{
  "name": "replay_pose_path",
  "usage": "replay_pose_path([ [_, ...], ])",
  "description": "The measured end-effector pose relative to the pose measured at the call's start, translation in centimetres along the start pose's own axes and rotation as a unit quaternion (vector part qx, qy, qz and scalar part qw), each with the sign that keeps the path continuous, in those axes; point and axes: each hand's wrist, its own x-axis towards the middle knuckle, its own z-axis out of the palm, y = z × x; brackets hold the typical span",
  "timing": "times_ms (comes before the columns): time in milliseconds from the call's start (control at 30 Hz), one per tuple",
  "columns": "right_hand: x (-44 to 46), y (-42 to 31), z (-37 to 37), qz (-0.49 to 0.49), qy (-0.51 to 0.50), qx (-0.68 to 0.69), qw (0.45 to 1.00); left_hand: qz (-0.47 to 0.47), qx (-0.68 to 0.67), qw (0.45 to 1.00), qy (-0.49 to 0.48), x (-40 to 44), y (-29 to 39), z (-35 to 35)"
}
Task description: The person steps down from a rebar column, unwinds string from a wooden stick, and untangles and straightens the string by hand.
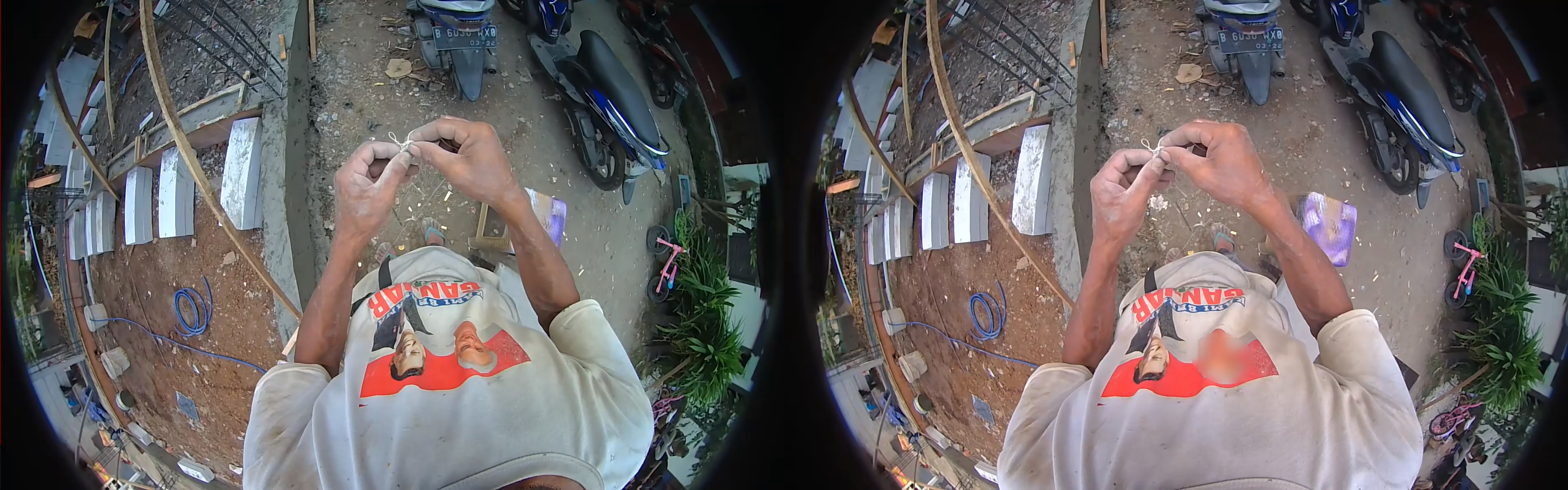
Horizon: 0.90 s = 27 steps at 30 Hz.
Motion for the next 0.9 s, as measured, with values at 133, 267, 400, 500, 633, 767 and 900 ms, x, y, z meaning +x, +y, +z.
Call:
replay_pose_path([
  [133,-0.2,0.4,0.5,0.019,0.021,0.004,1.000,0.000,-0.080,0.996,-0.038,-0.1,-0.6,-0.9],
  [267,-0.1,0.8,0.7,-0.024,0.103,-0.061,0.992,0.002,-0.166,0.985,-0.053,-0.1,-1.6,-1.3],
  [400,-0.2,0.8,0.1,-0.010,0.035,-0.044,0.998,-0.017,-0.121,0.992,-0.029,-0.2,-1.1,-1.6],
  [500,-0.3,-0.1,0.2,-0.028,0.030,-0.003,0.999,-0.011,-0.046,0.999,-0.025,0.0,-0.5,-1.7],
  [633,-0.1,0.5,0.8,-0.024,0.007,0.016,1.000,0.051,0.098,0.993,-0.051,0.4,-0.7,-2.1],
  [767,-0.1,1.1,1.5,0.019,-0.015,0.047,0.999,0.068,0.152,0.984,-0.057,0.4,-0.6,-2.4],
  [900,-0.3,2.1,1.8,0.079,-0.048,0.117,0.989,-0.016,0.012,0.999,-0.048,0.2,-0.5,-2.4],
])
